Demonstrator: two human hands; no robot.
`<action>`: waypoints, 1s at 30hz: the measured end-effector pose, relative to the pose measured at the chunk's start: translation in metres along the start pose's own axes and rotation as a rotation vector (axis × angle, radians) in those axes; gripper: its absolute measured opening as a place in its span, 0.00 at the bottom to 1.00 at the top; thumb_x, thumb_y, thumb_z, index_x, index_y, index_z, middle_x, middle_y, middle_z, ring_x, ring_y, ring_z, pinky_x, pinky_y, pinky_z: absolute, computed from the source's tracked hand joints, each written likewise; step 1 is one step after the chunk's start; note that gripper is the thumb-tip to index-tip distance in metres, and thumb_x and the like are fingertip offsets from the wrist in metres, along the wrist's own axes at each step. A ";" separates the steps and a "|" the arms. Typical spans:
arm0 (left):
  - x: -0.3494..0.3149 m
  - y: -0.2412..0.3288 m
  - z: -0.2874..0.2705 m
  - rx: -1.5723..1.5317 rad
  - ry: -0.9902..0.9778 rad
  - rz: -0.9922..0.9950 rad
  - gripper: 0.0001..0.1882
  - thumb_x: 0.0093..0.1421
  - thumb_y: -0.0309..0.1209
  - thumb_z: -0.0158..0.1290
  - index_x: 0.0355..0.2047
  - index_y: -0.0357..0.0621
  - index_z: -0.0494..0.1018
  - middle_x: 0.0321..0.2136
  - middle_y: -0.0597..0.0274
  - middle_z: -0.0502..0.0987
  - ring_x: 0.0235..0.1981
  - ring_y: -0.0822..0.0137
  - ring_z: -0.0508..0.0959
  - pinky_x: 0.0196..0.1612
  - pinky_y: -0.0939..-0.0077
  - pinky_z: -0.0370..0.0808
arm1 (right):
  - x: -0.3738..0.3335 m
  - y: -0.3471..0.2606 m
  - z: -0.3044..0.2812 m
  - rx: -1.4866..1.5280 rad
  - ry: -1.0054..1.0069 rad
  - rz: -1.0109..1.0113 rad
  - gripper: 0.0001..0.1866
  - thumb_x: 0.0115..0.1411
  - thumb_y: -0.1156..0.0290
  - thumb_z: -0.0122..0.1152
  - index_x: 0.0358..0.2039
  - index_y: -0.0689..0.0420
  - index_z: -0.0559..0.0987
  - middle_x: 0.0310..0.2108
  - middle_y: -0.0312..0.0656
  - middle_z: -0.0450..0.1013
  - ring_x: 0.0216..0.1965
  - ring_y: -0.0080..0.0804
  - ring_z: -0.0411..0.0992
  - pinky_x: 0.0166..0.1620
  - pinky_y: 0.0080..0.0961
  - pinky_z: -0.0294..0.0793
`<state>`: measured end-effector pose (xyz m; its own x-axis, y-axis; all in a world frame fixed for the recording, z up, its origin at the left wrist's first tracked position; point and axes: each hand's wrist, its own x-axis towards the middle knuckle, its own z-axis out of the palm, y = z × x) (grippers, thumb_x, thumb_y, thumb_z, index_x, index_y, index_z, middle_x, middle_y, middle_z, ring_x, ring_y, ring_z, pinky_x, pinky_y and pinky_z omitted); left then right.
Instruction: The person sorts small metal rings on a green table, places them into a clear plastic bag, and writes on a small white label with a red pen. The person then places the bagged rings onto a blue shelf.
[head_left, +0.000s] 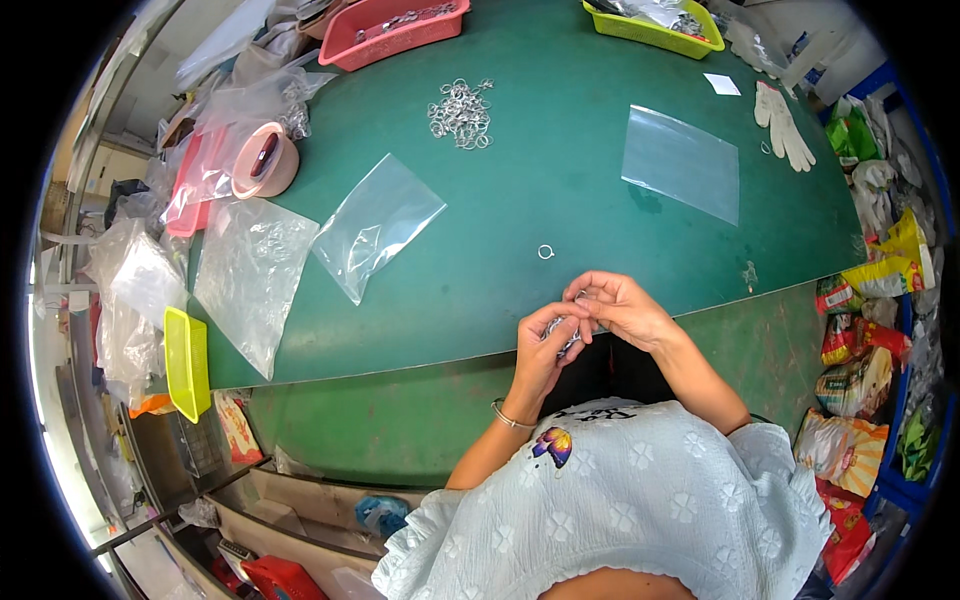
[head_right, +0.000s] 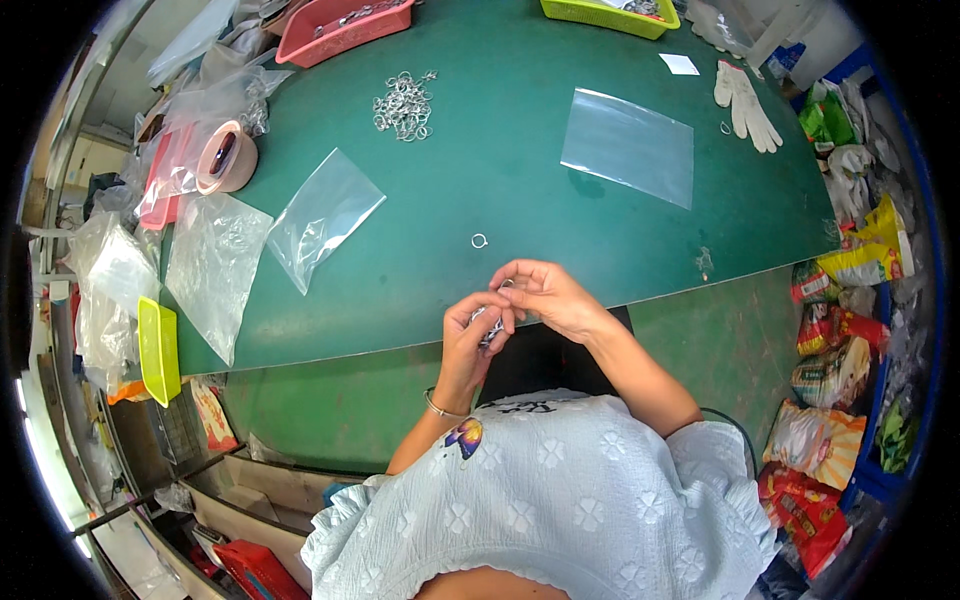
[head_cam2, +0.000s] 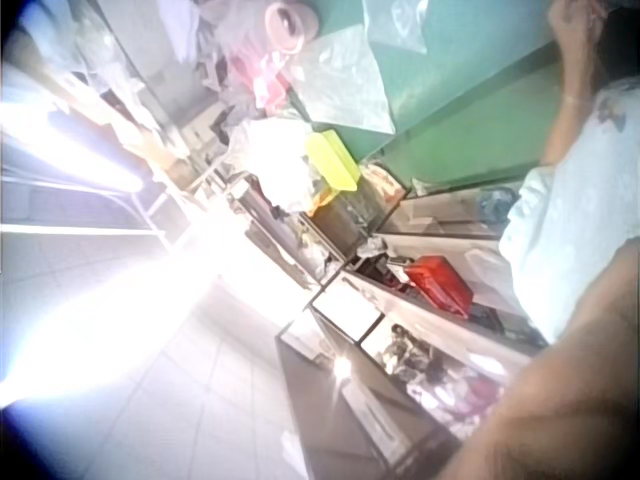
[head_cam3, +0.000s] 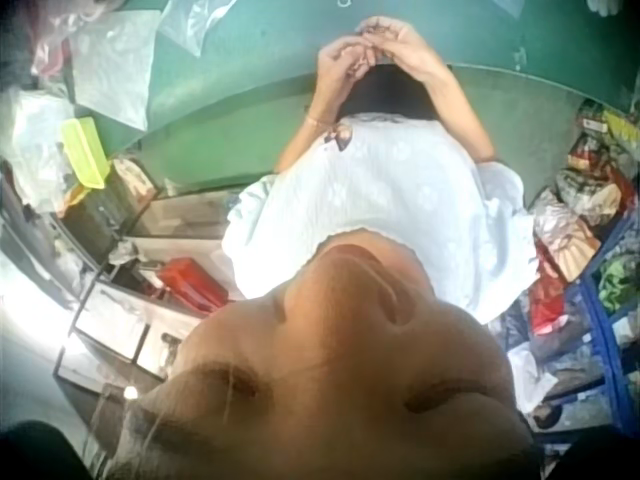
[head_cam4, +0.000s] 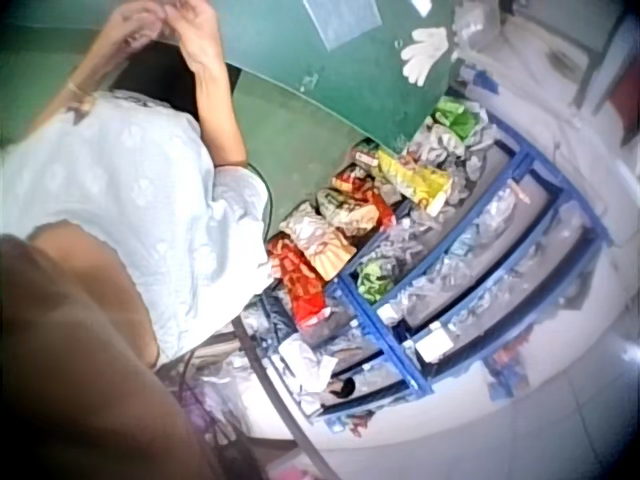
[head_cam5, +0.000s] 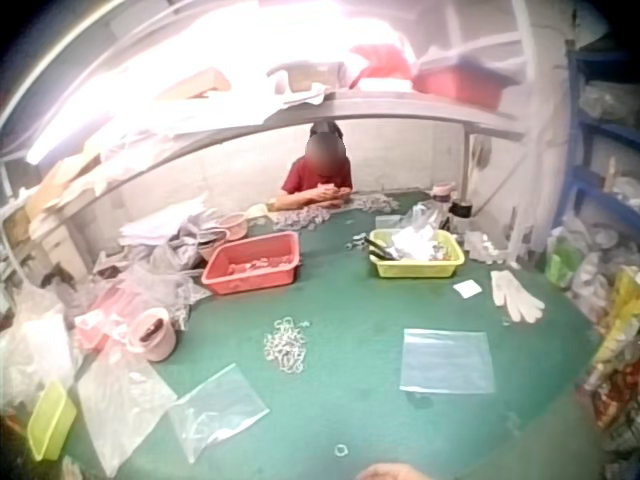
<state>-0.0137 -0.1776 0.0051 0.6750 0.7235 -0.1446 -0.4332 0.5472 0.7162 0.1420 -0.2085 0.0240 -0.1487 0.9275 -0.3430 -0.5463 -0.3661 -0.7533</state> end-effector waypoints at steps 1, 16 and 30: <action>0.000 0.000 0.000 0.002 -0.013 0.000 0.08 0.61 0.26 0.46 0.37 0.36 0.72 0.24 0.57 0.73 0.15 0.80 0.63 0.14 0.90 0.54 | 0.000 0.000 -0.001 -0.002 0.008 -0.011 0.09 0.59 0.73 0.55 0.40 0.63 0.72 0.24 0.36 0.70 0.23 0.23 0.70 0.29 0.17 0.68; 0.014 0.004 -0.004 -0.363 0.326 -0.262 0.17 0.64 0.45 0.41 0.31 0.44 0.69 0.22 0.65 0.73 0.21 0.75 0.73 0.12 0.87 0.63 | 0.006 -0.031 0.026 -0.902 -0.085 -0.351 0.09 0.53 0.77 0.56 0.36 0.63 0.77 0.31 0.41 0.74 0.31 0.27 0.72 0.35 0.22 0.71; 0.014 0.003 -0.027 -0.665 0.167 -0.183 0.13 0.63 0.37 0.45 0.35 0.39 0.70 0.27 0.59 0.74 0.27 0.71 0.74 0.15 0.87 0.68 | 0.045 -0.020 0.009 -0.932 0.315 -0.597 0.10 0.51 0.75 0.59 0.35 0.62 0.77 0.34 0.42 0.73 0.38 0.38 0.69 0.45 0.32 0.67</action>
<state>-0.0216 -0.1545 -0.0128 0.6940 0.6213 -0.3639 -0.6304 0.7685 0.1098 0.1390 -0.1592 0.0285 0.2131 0.9600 0.1817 0.3807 0.0897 -0.9203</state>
